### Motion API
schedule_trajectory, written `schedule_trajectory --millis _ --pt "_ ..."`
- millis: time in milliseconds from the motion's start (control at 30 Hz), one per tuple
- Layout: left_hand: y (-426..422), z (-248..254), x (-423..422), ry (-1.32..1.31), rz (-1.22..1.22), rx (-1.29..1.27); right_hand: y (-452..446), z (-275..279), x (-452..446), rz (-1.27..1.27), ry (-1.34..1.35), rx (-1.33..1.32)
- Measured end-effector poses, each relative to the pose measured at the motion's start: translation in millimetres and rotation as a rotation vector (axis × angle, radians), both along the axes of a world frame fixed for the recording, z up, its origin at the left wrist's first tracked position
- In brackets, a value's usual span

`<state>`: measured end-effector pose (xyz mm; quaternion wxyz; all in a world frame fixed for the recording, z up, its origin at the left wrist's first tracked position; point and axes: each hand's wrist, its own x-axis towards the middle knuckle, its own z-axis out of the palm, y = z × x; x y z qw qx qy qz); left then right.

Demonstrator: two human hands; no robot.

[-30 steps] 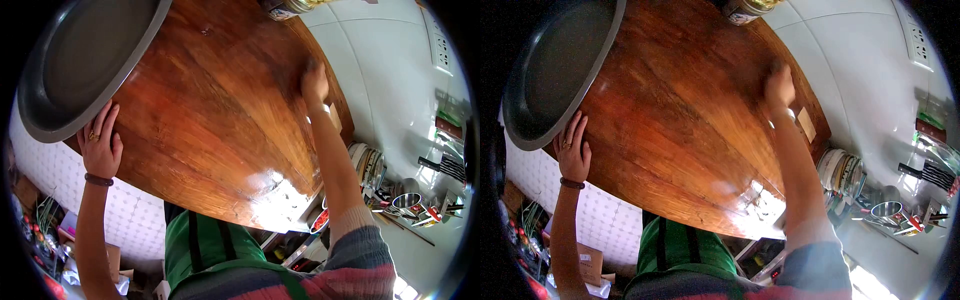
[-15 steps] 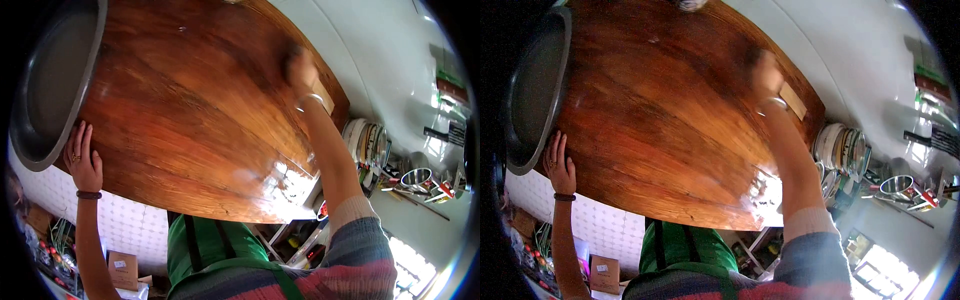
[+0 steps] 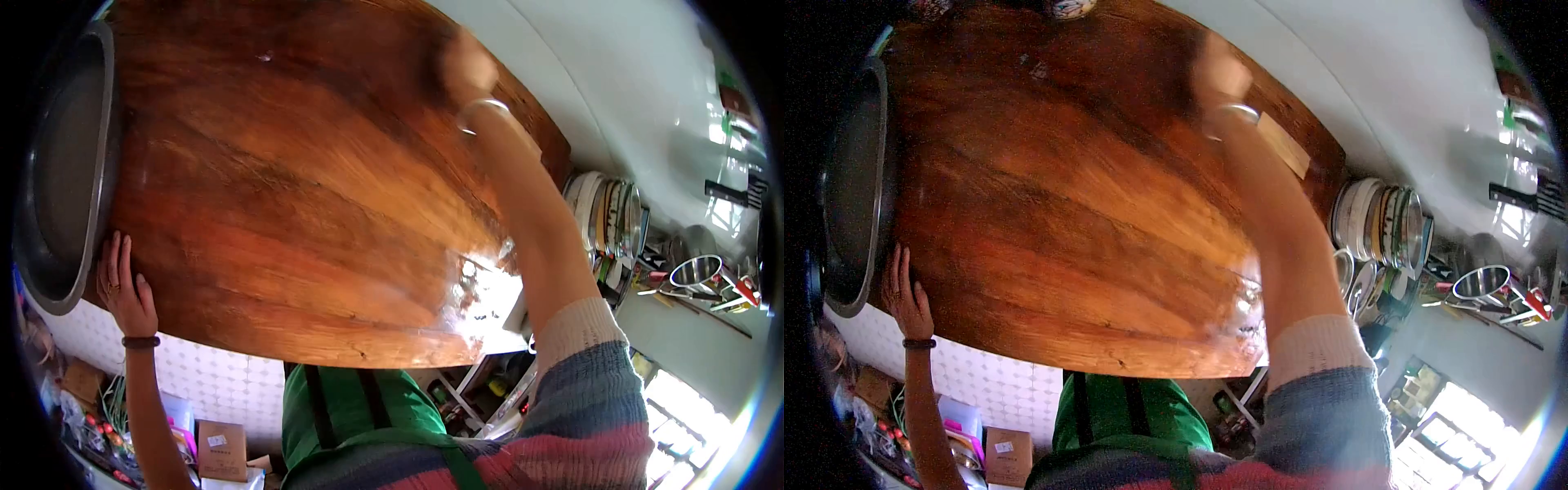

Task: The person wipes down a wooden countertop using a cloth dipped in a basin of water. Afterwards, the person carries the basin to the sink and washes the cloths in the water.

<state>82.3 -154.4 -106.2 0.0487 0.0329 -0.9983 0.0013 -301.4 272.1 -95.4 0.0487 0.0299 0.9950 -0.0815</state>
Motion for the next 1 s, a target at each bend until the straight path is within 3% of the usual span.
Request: schedule_trajectory --millis 100,167,233,267,333,367,400,467,533,633,700,800,867,900,933,1000 --pt "-1.8 -8.3 4.9 -0.002 0.026 -0.119 -43.2 -27.1 109.6 0.673 0.199 0.1" --pt "0.1 -3.1 0.6 -0.008 0.038 -0.072 -7.1 -20.6 195.5 0.947 0.225 0.023" --pt "2.3 -5.1 0.2 -0.012 0.041 -0.035 69.9 -18.7 202.7 0.804 -0.09 0.195" --pt "0.9 -3.5 -0.6 -0.007 0.035 -0.032 98.8 -18.6 176.4 0.527 -0.372 0.473" --pt "-5.2 -8.6 3.3 -0.023 0.046 -0.085 132.9 -23.7 84.8 0.227 0.104 0.656" --pt "-7.1 -9.1 3.7 -0.015 0.03 -0.068 128.4 -5.1 37.9 0.049 0.224 0.244" --pt "-7.3 -7.2 4.3 -0.014 0.016 -0.049 96.0 7.3 7.7 -0.133 0.061 0.217" --pt "-7.8 -7.6 3.3 0.006 -0.011 0.051 52.8 -14.3 -14.8 0.132 0.131 0.249" --pt "-4.8 -6.8 4.2 -0.009 0.001 -0.012 5.9 -31.1 31.7 0.29 0.004 0.022" --pt "-8.5 -9.0 6.4 0.013 0.003 -0.071 17.6 -49.5 203.7 0.797 0.279 0.145" --pt "-7.2 -15.7 7.2 0.043 -0.01 -0.073 66.0 -46.6 257.4 0.59 0.06 0.289" --pt "-11.3 -15.0 4.3 0.07 -0.034 -0.053 146.6 -2.3 192.3 0.238 -0.129 0.313" --pt "-11.8 -15.2 3.4 0.072 -0.052 -0.039 147.1 -12.9 119.0 0.135 0.15 0.253" --pt "-13.0 -16.5 3.6 0.091 -0.066 -0.046 127.5 -17.2 86.2 0.192 0.244 0.194" --pt "-13.2 -17.3 3.5 0.089 -0.063 -0.038 68.9 16.3 87.8 -0.099 0.004 -0.168" --pt "-10.3 -14.1 4.1 0.084 -0.071 -0.009 51.5 -32.6 110.7 0.371 0.23 -0.119"
